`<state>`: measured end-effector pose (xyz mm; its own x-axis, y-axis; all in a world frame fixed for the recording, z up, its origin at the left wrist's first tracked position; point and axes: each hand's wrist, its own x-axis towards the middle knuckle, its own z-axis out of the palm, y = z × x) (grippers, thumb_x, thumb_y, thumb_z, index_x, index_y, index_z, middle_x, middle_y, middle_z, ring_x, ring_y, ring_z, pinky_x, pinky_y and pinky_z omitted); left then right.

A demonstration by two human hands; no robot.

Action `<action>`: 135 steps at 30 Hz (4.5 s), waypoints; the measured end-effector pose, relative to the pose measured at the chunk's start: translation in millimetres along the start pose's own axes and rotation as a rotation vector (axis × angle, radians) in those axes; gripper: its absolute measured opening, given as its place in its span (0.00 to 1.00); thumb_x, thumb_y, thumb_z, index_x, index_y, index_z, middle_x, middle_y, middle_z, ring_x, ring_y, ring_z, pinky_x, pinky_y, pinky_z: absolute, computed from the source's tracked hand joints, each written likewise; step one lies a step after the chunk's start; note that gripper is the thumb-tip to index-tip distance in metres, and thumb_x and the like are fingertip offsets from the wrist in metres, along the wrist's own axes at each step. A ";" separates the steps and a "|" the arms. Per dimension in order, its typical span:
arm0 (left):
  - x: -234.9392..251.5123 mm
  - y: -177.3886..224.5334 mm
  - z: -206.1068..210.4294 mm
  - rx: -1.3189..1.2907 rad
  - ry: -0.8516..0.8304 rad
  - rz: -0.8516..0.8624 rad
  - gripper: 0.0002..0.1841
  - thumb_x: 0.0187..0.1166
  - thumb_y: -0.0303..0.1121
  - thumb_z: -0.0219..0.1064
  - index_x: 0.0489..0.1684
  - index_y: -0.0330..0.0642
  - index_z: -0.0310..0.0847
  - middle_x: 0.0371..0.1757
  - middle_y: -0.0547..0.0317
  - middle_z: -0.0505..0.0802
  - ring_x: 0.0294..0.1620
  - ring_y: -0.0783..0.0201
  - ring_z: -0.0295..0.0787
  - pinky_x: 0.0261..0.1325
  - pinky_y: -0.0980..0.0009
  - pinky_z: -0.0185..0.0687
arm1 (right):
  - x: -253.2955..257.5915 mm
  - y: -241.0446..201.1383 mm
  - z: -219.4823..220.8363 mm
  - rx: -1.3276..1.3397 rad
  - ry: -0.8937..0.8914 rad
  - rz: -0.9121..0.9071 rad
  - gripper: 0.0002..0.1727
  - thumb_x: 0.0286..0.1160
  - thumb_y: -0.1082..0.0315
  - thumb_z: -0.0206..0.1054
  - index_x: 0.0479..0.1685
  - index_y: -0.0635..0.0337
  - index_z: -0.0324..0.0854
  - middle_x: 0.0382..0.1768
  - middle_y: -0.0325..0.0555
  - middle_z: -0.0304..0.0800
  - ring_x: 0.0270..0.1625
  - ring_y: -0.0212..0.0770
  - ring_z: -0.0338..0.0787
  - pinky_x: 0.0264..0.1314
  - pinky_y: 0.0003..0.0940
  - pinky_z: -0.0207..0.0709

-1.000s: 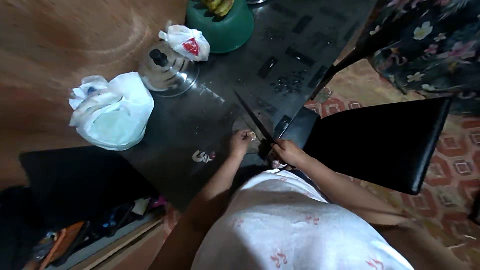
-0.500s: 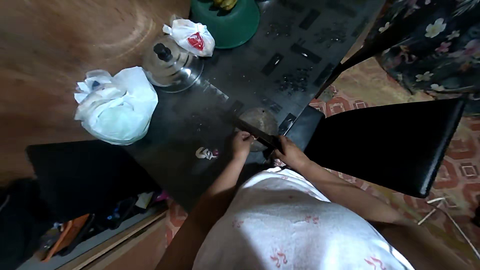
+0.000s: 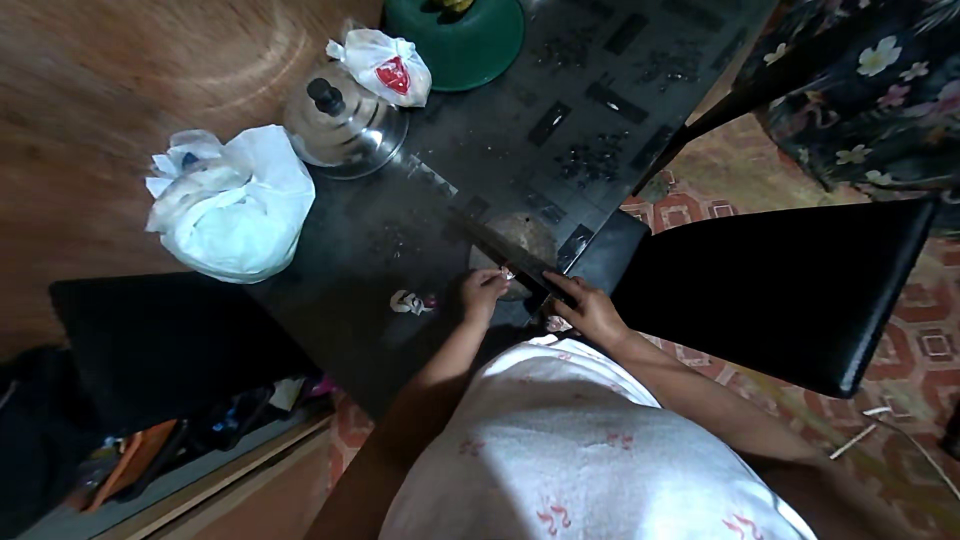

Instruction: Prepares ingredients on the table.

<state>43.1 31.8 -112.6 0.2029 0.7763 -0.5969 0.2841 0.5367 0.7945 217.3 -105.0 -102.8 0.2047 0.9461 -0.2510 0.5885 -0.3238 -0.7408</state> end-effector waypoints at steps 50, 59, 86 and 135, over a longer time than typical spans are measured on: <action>-8.6 1.6 -18.4 0.286 -0.017 0.025 0.17 0.84 0.26 0.64 0.67 0.28 0.76 0.59 0.39 0.89 0.52 0.56 0.93 0.61 0.62 0.89 | -30.0 38.2 14.5 0.121 0.106 -0.170 0.29 0.86 0.62 0.59 0.88 0.52 0.70 0.75 0.53 0.85 0.70 0.45 0.89 0.77 0.43 0.80; 15.0 14.0 8.2 0.853 -0.038 0.182 0.21 0.77 0.41 0.75 0.63 0.38 0.83 0.65 0.42 0.86 0.67 0.47 0.84 0.71 0.48 0.79 | -25.4 43.8 11.9 0.296 0.204 0.003 0.35 0.82 0.61 0.66 0.89 0.61 0.64 0.78 0.54 0.81 0.75 0.39 0.85 0.79 0.37 0.78; -5.9 -29.3 -27.1 0.327 0.019 0.211 0.26 0.79 0.23 0.69 0.75 0.26 0.67 0.66 0.36 0.86 0.62 0.55 0.91 0.67 0.63 0.87 | -13.5 15.0 15.3 -0.178 0.083 -0.205 0.26 0.91 0.52 0.52 0.86 0.38 0.74 0.47 0.58 0.91 0.42 0.53 0.91 0.46 0.51 0.86; 8.1 -12.4 -13.7 0.315 -0.023 0.209 0.14 0.82 0.27 0.68 0.61 0.30 0.80 0.53 0.42 0.91 0.47 0.58 0.92 0.56 0.61 0.89 | 81.6 -26.4 27.2 0.031 -0.175 0.075 0.28 0.76 0.66 0.74 0.76 0.60 0.78 0.69 0.63 0.82 0.66 0.57 0.87 0.72 0.53 0.80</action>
<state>28.4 36.0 -125.7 0.3066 0.8488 -0.4307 0.5081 0.2366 0.8281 197.2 -19.1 -120.7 0.1062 0.9065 -0.4086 0.5514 -0.3956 -0.7344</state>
